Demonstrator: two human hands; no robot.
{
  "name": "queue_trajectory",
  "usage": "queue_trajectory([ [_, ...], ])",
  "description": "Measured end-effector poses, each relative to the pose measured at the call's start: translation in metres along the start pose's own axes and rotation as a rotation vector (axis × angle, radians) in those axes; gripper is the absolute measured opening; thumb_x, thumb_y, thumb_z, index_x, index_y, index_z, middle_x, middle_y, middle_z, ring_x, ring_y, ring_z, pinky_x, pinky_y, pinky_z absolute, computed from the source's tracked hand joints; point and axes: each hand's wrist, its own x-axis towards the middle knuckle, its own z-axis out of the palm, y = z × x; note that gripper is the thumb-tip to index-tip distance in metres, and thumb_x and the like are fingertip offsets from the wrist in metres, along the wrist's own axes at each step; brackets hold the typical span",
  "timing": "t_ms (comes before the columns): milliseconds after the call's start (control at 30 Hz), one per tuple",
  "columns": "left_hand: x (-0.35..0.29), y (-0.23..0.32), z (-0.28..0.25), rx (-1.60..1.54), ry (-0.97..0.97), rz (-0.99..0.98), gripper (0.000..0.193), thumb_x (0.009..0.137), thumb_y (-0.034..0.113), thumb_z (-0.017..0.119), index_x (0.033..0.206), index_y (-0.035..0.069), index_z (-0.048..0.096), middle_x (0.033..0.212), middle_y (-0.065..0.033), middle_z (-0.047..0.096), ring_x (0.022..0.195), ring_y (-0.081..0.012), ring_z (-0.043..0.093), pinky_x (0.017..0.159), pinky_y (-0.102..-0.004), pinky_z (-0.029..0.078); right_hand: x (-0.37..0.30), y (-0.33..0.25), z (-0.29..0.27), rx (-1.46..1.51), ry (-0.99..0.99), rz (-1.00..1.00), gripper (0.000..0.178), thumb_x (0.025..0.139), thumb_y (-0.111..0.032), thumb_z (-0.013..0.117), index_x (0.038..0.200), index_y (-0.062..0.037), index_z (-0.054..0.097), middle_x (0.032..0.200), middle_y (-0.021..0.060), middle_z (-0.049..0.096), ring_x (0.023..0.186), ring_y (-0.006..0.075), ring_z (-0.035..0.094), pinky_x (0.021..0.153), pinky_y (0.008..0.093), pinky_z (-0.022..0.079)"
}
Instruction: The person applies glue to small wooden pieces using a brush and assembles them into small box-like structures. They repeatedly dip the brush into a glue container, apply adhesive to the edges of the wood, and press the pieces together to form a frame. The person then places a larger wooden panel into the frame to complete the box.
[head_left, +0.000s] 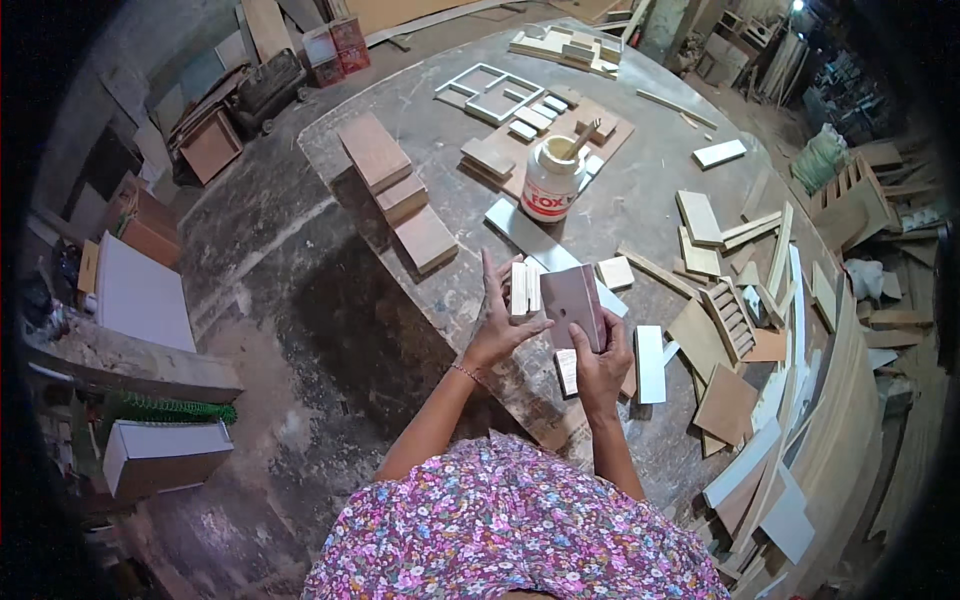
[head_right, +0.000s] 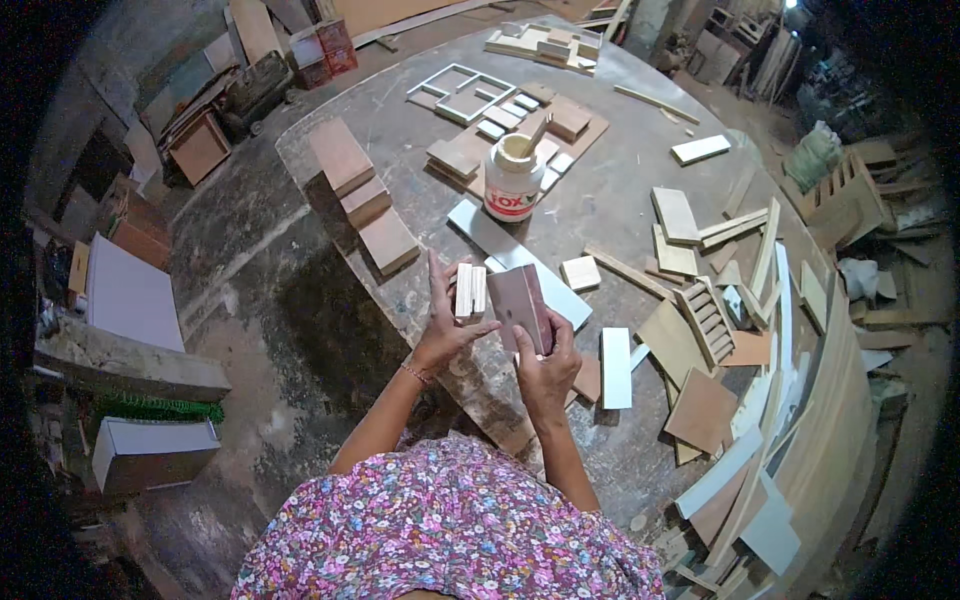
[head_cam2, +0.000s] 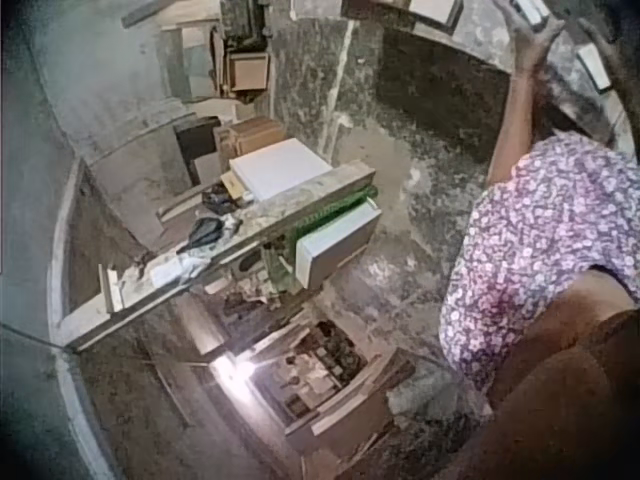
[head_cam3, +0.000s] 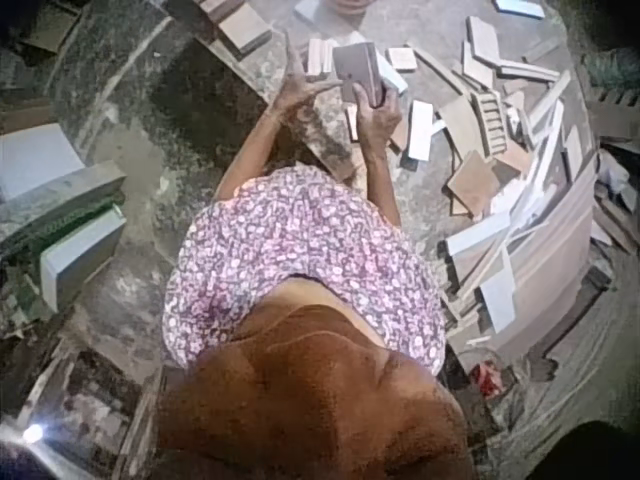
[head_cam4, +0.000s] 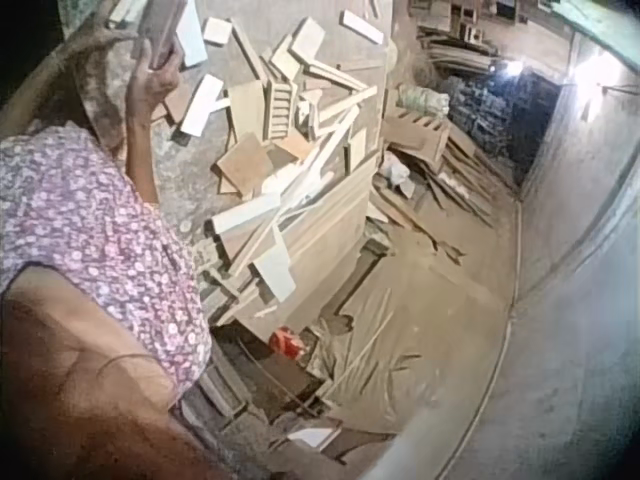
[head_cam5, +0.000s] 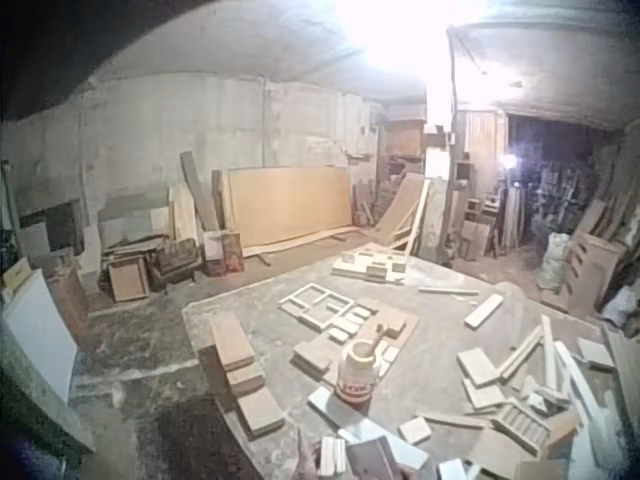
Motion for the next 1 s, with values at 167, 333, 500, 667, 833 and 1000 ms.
queue_trajectory([
  [167, 0.001, 0.012, 0.001, -0.15, -0.017, -0.135, 0.114, 0.065, 0.008, 0.074, 0.134, 0.007, -0.016, 0.122, -0.0167, 0.041, 0.109, -0.0226, 0.044, 0.093, -0.0317, 0.037, 0.001, -0.003, 0.0, 0.005, 0.031, -0.018, 0.035, 0.071, -0.012, 0.068, 0.099, 0.002, 0.053, 0.086, 0.0159, 0.061, 0.074, 0.0224, 0.06, 0.066, 0.0326, 0.047],
  [333, 0.0, -0.014, -0.001, -0.038, 0.021, -0.038, 0.086, 0.069, 0.005, 0.069, 0.129, 0.002, 0.009, 0.114, -0.0149, 0.046, 0.104, -0.0196, 0.048, 0.089, -0.0303, 0.04, -0.002, -0.003, 0.0, -0.027, 0.012, 0.02, 0.032, 0.073, -0.011, 0.067, 0.1, 0.0013, 0.053, 0.087, 0.0122, 0.059, 0.078, 0.0179, 0.057, 0.07, 0.0287, 0.045],
  [500, -0.002, -0.011, -0.006, 0.004, 0.056, -0.03, 0.065, 0.069, 0.001, 0.064, 0.123, 0.002, 0.027, 0.111, -0.0128, 0.047, 0.105, -0.0193, 0.047, 0.089, -0.0301, 0.04, -0.001, 0.002, 0.0, -0.014, 0.034, -0.001, 0.034, 0.072, -0.013, 0.068, 0.1, 0.0014, 0.053, 0.085, 0.0158, 0.062, 0.075, 0.0223, 0.061, 0.067, 0.0314, 0.047],
  [667, 0.0, -0.004, -0.016, 0.368, 0.091, 0.211, 0.046, 0.06, 0.004, 0.059, 0.105, -0.003, 0.05, 0.104, -0.0135, 0.047, 0.096, -0.0246, 0.05, 0.089, -0.032, 0.038, 0.0, -0.001, -0.003, -0.034, 0.055, 0.013, 0.034, 0.073, -0.013, 0.068, 0.1, 0.0013, 0.053, 0.083, 0.0156, 0.063, 0.074, 0.022, 0.061, 0.067, 0.0311, 0.047],
  [833, -0.005, -0.008, -0.015, 0.154, 0.125, 0.049, 0.047, 0.064, 0.001, 0.06, 0.108, 0.0, 0.044, 0.098, -0.015, 0.048, 0.094, -0.0284, 0.051, 0.084, -0.034, 0.04, -0.003, 0.0, -0.003, 0.008, 0.053, 0.027, 0.035, 0.072, -0.013, 0.068, 0.1, 0.0012, 0.053, 0.085, 0.0151, 0.062, 0.076, 0.0205, 0.06, 0.069, 0.0311, 0.046],
  [1000, -0.004, 0.007, -0.019, 0.314, 0.093, 0.151, 0.043, 0.065, -0.001, 0.061, 0.105, 0.001, 0.046, 0.097, -0.0145, 0.049, 0.093, -0.0296, 0.051, 0.083, -0.0345, 0.04, -0.004, 0.008, -0.005, 0.038, 0.043, 0.085, 0.033, 0.073, -0.013, 0.067, 0.099, 0.0023, 0.054, 0.086, 0.0144, 0.061, 0.078, 0.0199, 0.059, 0.071, 0.031, 0.046],
])
